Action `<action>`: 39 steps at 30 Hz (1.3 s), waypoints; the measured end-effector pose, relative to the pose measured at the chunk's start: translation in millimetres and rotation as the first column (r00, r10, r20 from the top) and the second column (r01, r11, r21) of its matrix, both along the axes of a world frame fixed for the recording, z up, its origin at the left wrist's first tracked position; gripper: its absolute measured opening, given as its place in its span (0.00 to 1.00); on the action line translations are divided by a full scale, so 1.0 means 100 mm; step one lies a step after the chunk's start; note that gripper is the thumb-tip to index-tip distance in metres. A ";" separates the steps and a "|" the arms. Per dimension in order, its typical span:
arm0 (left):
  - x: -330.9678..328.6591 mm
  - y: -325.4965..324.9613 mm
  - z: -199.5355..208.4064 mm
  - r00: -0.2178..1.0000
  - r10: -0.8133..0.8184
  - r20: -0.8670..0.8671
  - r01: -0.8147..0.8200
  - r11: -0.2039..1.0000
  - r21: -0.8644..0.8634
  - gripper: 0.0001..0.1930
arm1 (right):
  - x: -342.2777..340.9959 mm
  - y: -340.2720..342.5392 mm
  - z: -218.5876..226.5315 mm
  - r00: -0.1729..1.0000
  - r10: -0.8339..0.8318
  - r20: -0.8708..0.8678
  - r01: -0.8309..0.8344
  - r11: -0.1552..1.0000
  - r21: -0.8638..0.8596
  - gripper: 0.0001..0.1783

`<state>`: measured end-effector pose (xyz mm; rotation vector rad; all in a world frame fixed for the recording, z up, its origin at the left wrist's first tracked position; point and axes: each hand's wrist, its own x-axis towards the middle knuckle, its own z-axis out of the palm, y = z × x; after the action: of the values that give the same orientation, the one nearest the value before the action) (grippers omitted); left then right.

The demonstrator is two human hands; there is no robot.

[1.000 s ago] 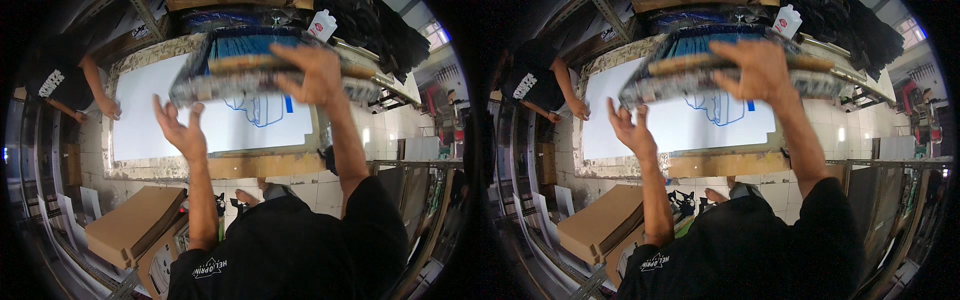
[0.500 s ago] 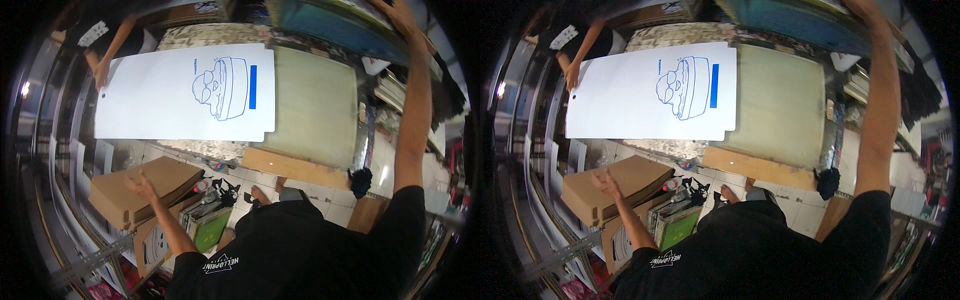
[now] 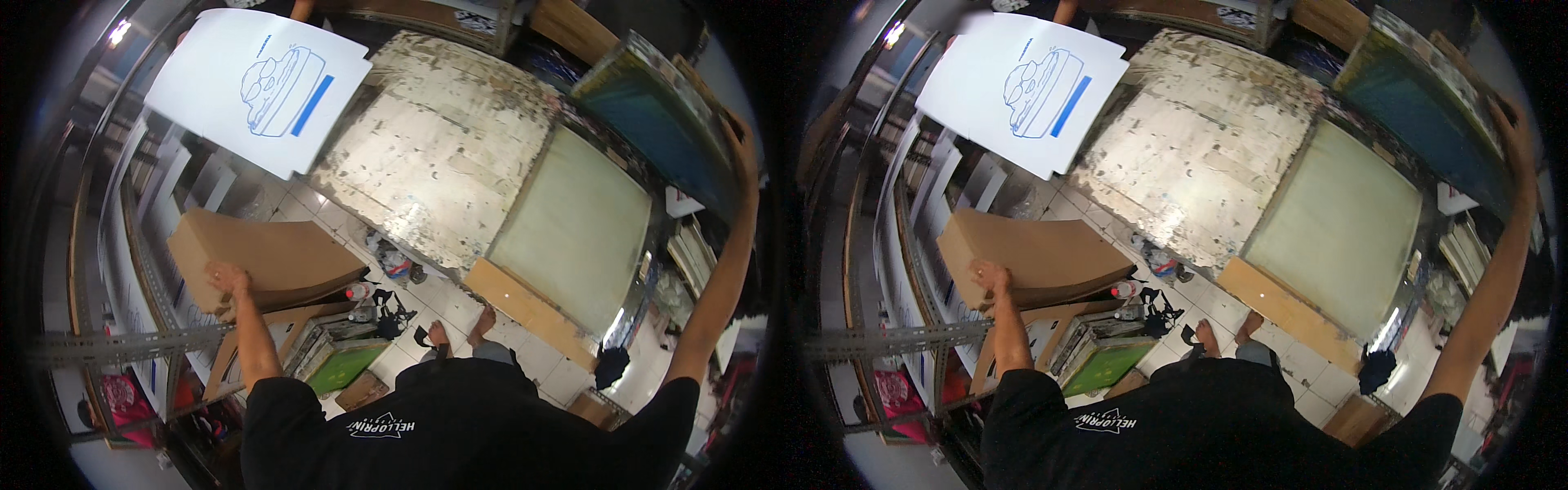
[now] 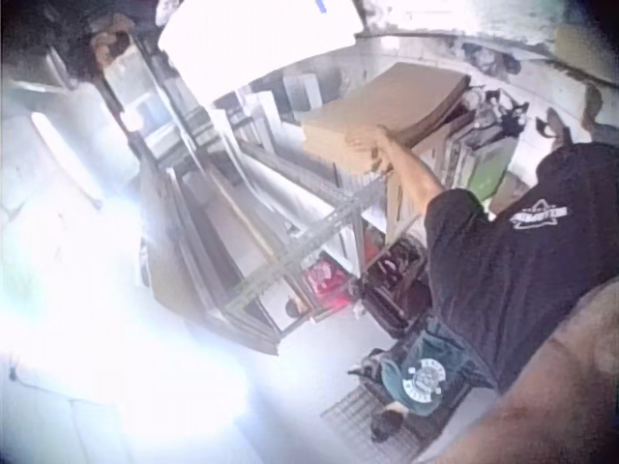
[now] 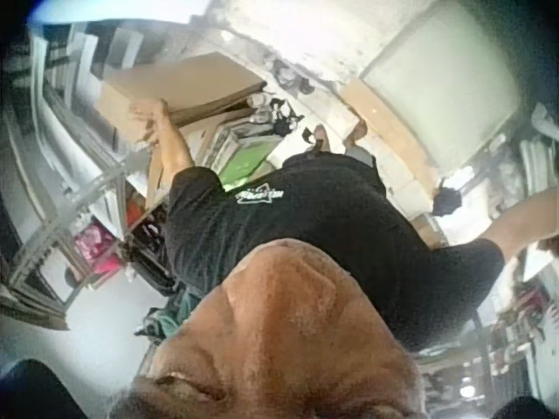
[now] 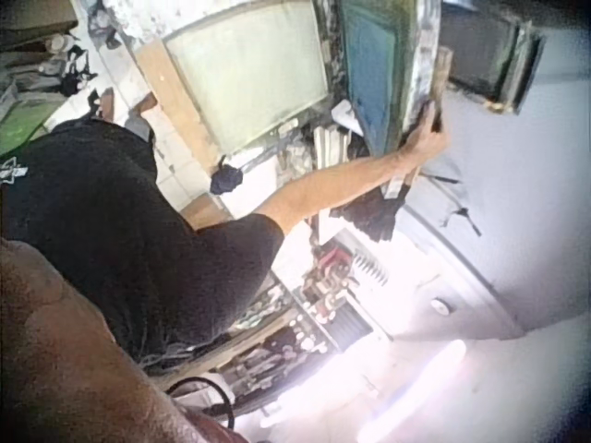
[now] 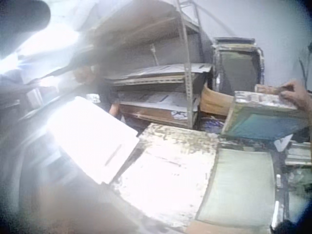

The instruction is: The person performs screen printing by placing a white board on a table, applying blue ink to a screen with a squeegee, and pulling the ink across to print a design. The person then removes the printed board and repeats the process with a new board.

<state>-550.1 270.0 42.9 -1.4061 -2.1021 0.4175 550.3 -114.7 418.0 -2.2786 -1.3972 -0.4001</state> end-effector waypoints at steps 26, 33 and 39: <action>2.93 -2.08 2.20 0.227 -0.878 0.421 0.096 0.451 0.888 0.20 | -0.25 0.15 -0.04 0.991 0.014 -0.134 0.003 0.993 0.122 0.28; 4.28 -2.71 2.06 -0.156 -0.865 0.477 0.593 0.305 0.745 0.33 | -0.76 0.14 0.19 0.993 -0.096 -0.068 0.099 0.994 0.041 0.29; 5.93 -2.91 0.89 -0.021 -0.720 0.694 0.913 0.269 0.306 0.30 | -1.15 0.24 0.34 0.999 -0.034 -0.024 0.034 0.999 0.026 0.29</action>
<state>43.3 -21.0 132.3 -3.0815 -1.0844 -0.5871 435.4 -90.2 452.2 -2.2809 -1.3356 -0.3986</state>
